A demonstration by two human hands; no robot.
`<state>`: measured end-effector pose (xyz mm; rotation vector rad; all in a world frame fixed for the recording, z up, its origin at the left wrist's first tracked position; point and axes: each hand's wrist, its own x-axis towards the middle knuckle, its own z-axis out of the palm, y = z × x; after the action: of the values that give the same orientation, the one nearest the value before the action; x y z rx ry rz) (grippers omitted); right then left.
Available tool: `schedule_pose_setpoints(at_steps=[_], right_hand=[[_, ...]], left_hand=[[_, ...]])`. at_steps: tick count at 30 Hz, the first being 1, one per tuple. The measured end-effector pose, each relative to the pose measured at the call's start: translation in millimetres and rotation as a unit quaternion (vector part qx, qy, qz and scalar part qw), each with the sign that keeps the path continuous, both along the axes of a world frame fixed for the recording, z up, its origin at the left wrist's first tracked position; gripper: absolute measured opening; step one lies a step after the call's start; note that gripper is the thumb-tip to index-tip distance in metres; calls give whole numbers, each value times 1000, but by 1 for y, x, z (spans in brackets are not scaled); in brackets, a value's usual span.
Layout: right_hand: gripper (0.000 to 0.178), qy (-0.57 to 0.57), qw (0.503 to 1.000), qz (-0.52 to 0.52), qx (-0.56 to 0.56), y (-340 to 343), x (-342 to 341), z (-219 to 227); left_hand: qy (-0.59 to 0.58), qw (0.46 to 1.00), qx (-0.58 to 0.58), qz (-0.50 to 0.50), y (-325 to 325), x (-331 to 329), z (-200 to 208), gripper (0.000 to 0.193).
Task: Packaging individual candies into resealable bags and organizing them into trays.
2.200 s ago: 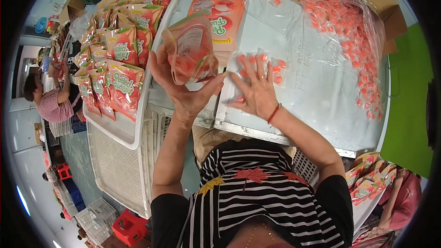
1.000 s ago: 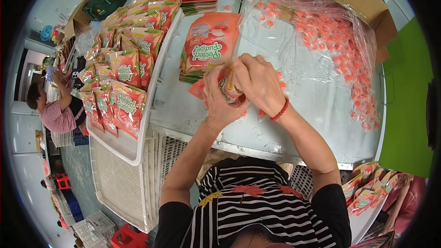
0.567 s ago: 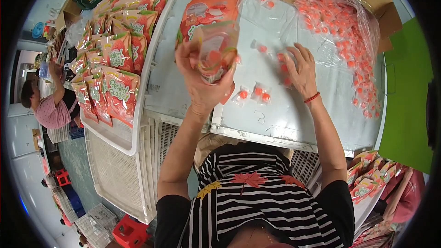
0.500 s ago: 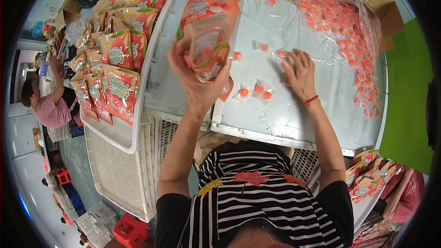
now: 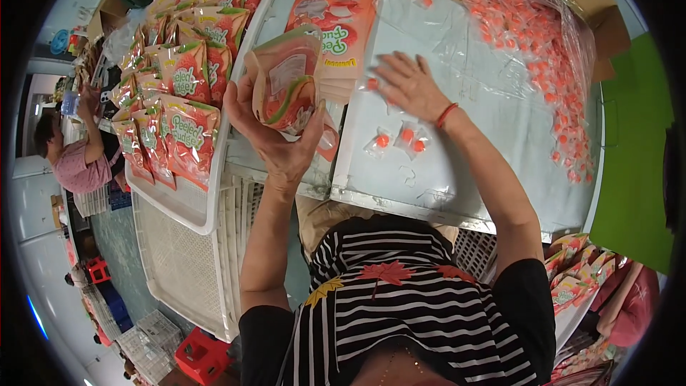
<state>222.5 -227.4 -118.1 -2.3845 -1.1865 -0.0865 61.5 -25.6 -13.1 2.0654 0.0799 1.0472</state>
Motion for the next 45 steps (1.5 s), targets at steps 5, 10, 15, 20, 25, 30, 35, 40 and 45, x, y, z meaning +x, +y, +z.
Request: schedule_pose_setpoints(at_steps=[5, 10, 15, 20, 25, 30, 35, 40, 45], right_hand=[[42, 61, 989, 136, -14, -24, -23, 29], [62, 27, 999, -19, 30, -72, -69, 49], [100, -18, 989, -146, 35, -54, -150, 21], [92, -44, 979, -200, 2, 0, -144, 18], [85, -67, 970, -231, -44, -3, -104, 18], [77, -73, 972, -219, -33, 8, -79, 21], [55, -99, 981, -167, -15, 26, -61, 13], [25, -141, 975, -155, 72, 34, -54, 9], [17, -61, 974, -168, 142, 24, -35, 11]], left_hand=[[-24, 997, -62, -26, 15, -12, -10, 110], [-26, 989, -143, 15, 23, -34, -22, 113], [-5, 997, -72, 24, 23, -41, -25, 112], [-20, 995, -101, 6, 21, -34, -25, 115], [-2, 999, -46, 19, 24, -38, -18, 115], [3, 995, -95, 15, 22, -38, -23, 116], [-2, 994, -106, 2, 20, -30, -23, 116], [-3, 998, -57, 7, 6, -25, -26, 111], [-4, 997, -24, -78, -25, 5, -25, 102]])
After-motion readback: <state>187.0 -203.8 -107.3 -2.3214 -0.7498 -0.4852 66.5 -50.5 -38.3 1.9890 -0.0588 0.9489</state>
